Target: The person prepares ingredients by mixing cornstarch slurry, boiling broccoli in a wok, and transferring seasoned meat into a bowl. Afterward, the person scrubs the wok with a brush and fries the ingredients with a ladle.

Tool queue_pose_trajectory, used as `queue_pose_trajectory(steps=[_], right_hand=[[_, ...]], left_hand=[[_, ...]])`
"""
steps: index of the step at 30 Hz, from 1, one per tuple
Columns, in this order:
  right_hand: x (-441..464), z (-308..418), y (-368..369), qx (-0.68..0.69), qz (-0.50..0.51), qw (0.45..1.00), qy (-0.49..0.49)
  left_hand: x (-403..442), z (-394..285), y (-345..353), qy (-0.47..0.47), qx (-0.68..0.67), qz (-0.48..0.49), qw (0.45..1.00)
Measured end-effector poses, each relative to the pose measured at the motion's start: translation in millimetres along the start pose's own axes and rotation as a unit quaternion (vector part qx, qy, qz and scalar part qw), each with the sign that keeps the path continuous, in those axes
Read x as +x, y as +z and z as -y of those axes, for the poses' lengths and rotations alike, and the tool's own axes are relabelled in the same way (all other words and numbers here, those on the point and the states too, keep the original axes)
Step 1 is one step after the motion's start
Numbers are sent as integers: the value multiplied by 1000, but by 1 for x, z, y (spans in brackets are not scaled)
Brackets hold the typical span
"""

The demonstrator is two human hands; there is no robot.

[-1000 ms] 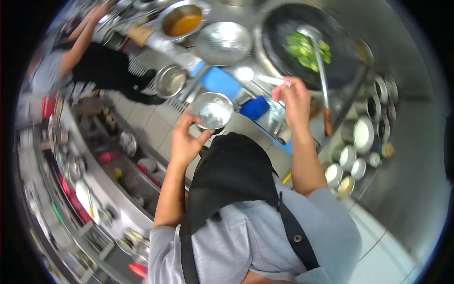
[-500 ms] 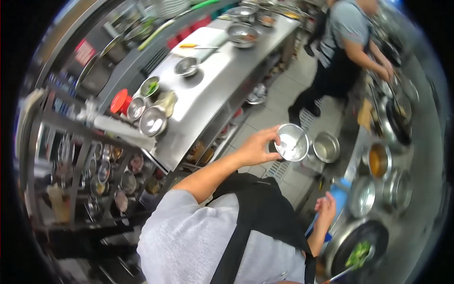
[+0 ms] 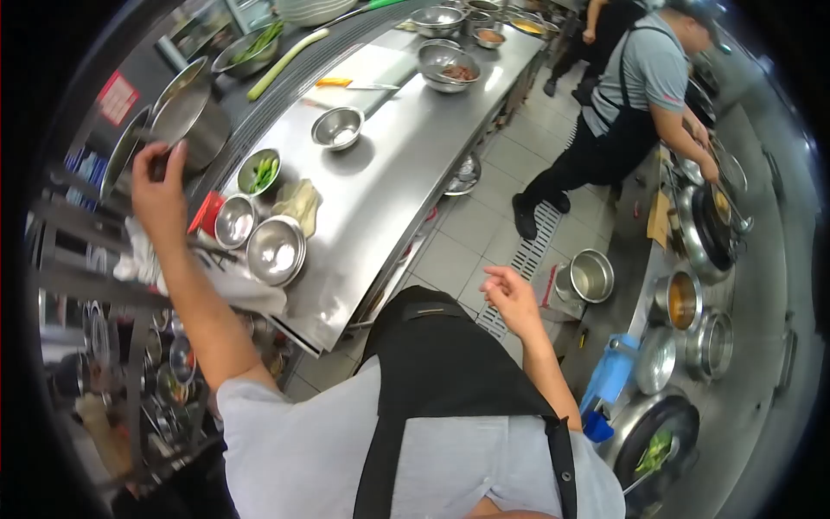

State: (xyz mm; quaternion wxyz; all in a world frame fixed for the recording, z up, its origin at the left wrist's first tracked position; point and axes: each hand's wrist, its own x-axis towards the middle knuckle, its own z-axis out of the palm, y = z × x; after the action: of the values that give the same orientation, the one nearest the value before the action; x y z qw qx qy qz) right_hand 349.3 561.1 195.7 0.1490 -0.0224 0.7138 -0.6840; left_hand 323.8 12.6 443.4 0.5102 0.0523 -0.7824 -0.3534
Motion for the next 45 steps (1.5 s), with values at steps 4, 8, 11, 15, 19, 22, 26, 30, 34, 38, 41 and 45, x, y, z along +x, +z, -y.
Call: queue_pose_trajectory(steps=[4, 8, 11, 15, 19, 22, 26, 30, 34, 38, 41, 45], right_hand=[[5, -28, 20, -47, 43, 997, 47], [-14, -29, 21, -117, -1, 989, 92], [-26, -39, 12, -165, -18, 985, 53], [-46, -46, -2, -210, -95, 972, 43], [-106, -73, -43, -183, -181, 965, 44], [-184, -105, -92, -147, -317, 936, 39], [-337, -110, -175, -154, -591, 786, 97], [-504, -77, -227, -319, -786, 496, 186], [-607, -140, -255, -424, -721, 347, 424], [-599, -168, -228, -193, -779, 540, 253], [-576, -168, -173, 1, -783, 594, 187], [-607, -110, -155, 120, -742, 613, 244]], left_hand=[[-8, 24, 2, -17, -8, 18, 1000], [-55, -30, 29, 70, 269, -59, 959], [-132, -5, 84, 57, 102, -25, 993], [-276, 52, 182, -38, 25, 408, 912], [-383, 100, 182, 150, 195, 501, 830], [-387, 93, 190, 113, 242, 511, 817], [-396, 91, 205, 87, 272, 482, 828], [-411, 60, 254, -10, 107, 512, 852], [-482, -78, 321, 9, -146, 626, 766], [-546, -268, 339, 177, -229, 693, 661], [-592, -353, 362, 236, -289, 683, 628], [-624, -410, 406, 306, -281, 697, 585]])
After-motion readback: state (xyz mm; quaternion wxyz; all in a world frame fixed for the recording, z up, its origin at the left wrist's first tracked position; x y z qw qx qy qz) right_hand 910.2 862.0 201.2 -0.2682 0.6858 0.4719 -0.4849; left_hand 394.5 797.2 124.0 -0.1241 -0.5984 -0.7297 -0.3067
